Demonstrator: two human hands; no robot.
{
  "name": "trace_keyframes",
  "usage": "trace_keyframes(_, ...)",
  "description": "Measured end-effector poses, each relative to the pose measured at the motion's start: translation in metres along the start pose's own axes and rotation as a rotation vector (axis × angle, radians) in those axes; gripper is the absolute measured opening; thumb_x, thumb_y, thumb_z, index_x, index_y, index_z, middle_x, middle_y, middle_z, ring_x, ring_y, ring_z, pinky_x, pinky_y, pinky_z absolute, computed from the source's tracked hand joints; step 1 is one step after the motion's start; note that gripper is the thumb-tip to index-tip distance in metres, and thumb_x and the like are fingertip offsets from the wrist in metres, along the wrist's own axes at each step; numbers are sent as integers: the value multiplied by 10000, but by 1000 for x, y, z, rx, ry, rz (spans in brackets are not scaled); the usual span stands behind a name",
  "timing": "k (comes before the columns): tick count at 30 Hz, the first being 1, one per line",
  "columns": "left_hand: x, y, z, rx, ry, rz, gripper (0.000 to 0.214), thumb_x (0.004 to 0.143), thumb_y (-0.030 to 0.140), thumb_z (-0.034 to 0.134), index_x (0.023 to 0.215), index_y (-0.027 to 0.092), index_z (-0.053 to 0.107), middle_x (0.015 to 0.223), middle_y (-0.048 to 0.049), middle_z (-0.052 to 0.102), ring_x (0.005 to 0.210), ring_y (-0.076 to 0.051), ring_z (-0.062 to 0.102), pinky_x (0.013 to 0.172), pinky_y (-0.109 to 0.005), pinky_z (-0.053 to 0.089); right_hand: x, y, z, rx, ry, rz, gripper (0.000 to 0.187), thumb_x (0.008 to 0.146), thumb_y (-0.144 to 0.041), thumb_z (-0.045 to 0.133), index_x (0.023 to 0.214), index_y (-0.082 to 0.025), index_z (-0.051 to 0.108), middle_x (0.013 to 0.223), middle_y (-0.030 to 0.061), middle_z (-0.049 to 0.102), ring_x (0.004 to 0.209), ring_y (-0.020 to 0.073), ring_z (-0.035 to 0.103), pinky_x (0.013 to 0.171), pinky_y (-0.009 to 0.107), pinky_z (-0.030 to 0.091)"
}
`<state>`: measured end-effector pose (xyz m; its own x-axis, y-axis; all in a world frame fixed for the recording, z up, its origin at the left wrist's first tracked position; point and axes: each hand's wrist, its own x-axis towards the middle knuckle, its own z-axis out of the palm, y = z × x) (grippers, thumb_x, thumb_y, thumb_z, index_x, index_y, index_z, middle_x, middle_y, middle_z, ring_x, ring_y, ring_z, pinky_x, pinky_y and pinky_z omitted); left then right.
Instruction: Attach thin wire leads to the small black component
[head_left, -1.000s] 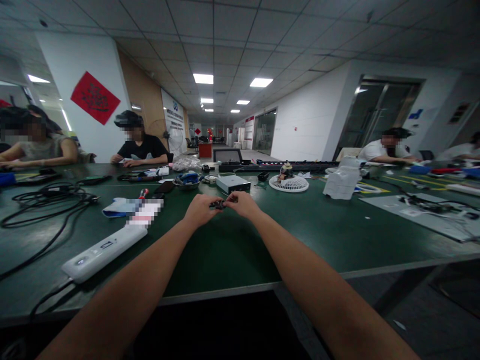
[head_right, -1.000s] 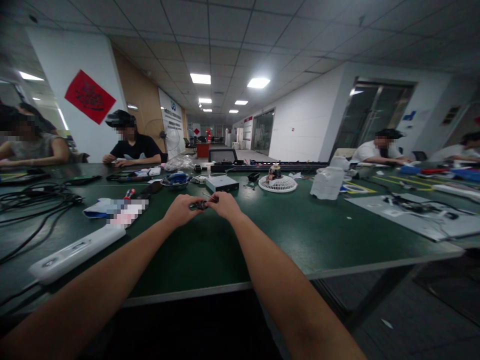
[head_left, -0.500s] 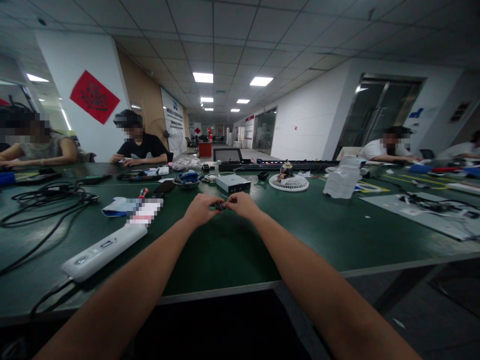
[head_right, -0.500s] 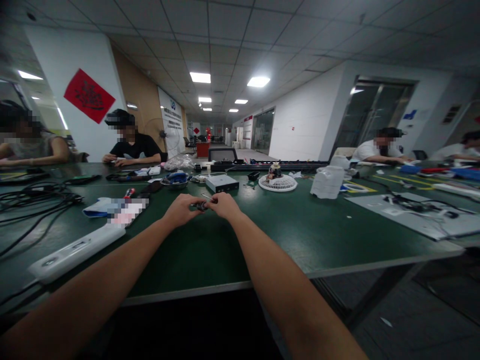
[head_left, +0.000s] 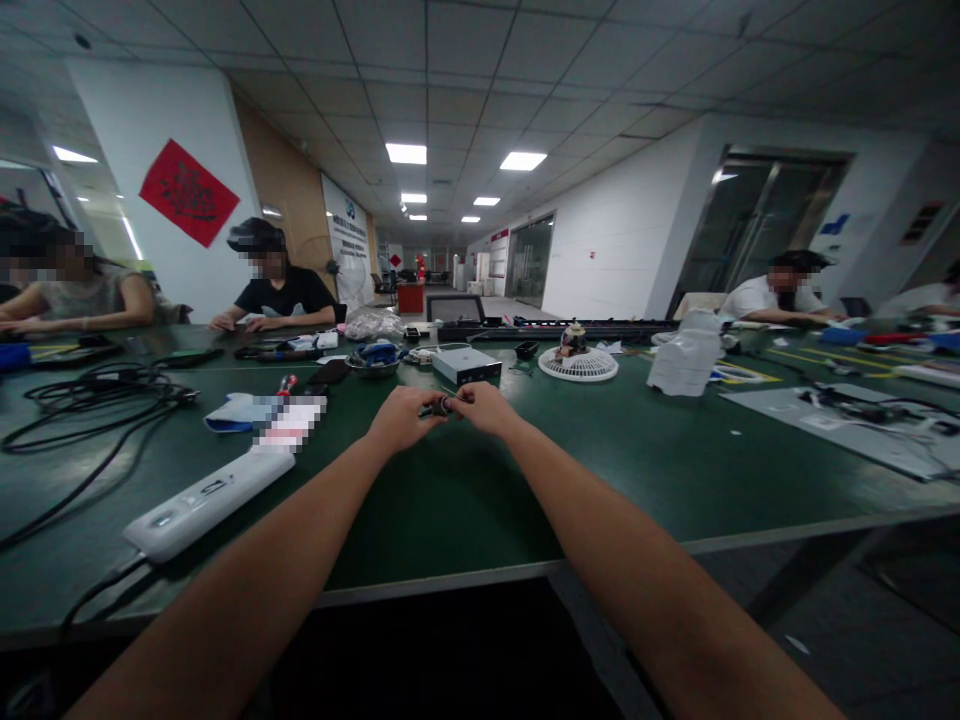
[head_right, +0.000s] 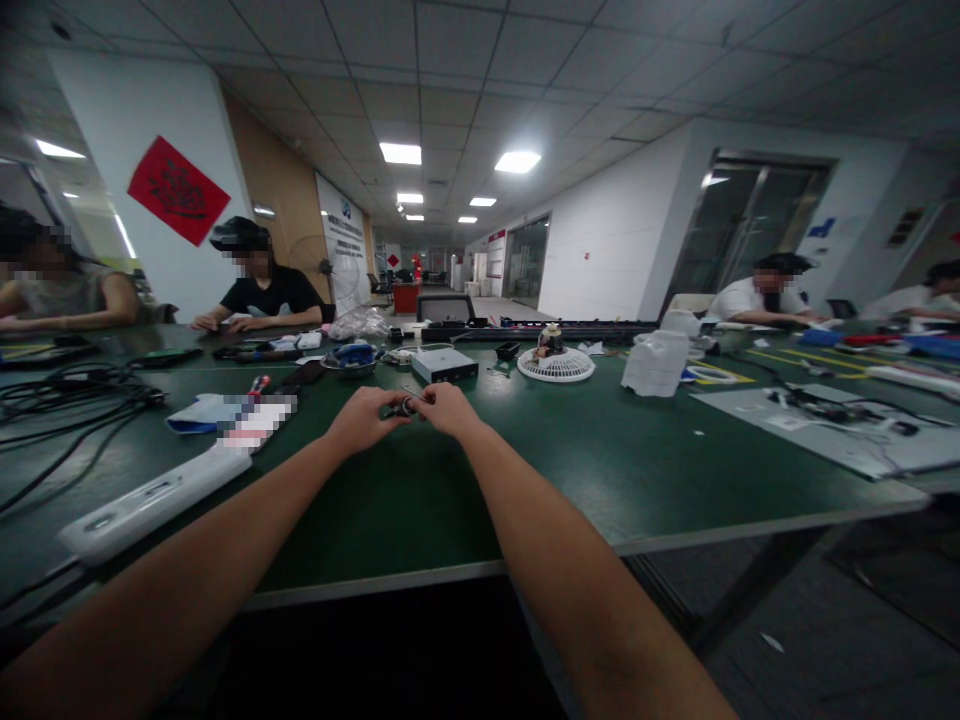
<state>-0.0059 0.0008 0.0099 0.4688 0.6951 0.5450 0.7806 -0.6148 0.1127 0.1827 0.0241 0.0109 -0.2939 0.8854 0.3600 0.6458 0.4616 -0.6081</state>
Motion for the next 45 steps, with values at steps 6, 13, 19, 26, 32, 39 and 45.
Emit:
trace_keyframes(6,0,-2,1,18,25,22,344,798,304,660,1135,236,670,984,-58,719,925,-230,623,904,-367,412,3,4,6,157,-91,93,111,800,-253,653,821,-144,650,724,16,716,611,93,589,549,183,378)
trace_keyframes(13,1,-4,2,6,75,38,306,803,287,655,1103,228,674,975,-48,720,903,-223,620,872,-359,416,5,5,10,171,-116,134,291,853,-402,567,750,-149,668,686,22,696,505,81,513,485,196,352)
trace_keyframes(19,3,-1,4,34,86,-66,331,786,328,671,1103,233,680,936,-51,726,863,-228,634,828,-355,444,7,7,9,126,-14,175,227,838,-370,583,865,-157,658,735,29,701,601,110,578,538,203,393)
trace_keyframes(26,1,-5,2,86,71,-289,346,743,376,679,1063,247,690,906,-29,738,870,-223,657,800,-307,458,4,11,-1,-109,88,117,231,768,-141,586,980,-177,670,925,49,702,826,158,613,726,243,445)
trace_keyframes(32,0,-7,1,83,33,-357,303,735,325,659,1029,261,697,904,-18,726,832,-199,650,759,-281,462,2,13,-5,-240,16,-3,226,796,-163,593,969,-226,723,929,26,722,846,166,634,753,250,458)
trace_keyframes(39,2,-5,2,110,25,-299,294,717,286,661,1004,253,714,938,-35,678,840,-199,627,753,-285,472,3,13,-5,-234,-26,-36,210,814,-195,620,967,-259,749,902,7,733,836,157,643,776,251,472)
trace_keyframes(45,2,-6,5,121,14,-249,291,732,250,635,1010,266,718,982,-34,643,877,-194,610,786,-282,466,3,13,-4,-239,-37,-37,201,810,-207,634,954,-270,759,894,10,736,842,162,647,784,254,474)
